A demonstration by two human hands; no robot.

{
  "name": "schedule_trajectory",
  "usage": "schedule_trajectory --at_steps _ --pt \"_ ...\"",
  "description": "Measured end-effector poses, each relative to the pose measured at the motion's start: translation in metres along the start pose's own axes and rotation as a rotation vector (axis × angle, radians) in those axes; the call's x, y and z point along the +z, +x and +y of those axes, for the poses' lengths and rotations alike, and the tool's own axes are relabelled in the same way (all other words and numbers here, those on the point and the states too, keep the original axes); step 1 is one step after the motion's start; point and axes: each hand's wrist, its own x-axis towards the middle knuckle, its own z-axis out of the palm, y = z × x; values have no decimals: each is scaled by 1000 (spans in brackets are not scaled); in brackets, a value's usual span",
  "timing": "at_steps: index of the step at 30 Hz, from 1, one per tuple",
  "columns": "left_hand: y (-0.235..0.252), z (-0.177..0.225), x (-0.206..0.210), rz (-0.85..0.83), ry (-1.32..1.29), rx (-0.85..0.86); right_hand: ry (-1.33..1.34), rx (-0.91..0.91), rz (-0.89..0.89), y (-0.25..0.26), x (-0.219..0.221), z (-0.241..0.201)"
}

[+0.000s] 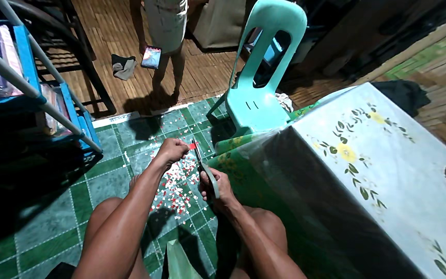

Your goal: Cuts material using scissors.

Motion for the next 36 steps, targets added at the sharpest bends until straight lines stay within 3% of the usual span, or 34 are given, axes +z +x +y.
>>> schedule_trajectory --at_steps 8,24,31,36 --pt "2 -4 -2 36 37 16 58 -13 -40 2 1 5" --pt "-1 0 0 15 17 34 -123 -77 -17 0 5 4" --pt "0 -1 0 26 18 32 -48 -16 1 -1 8 5" --pt "2 -4 1 55 -67 41 28 -61 -83 3 2 10"
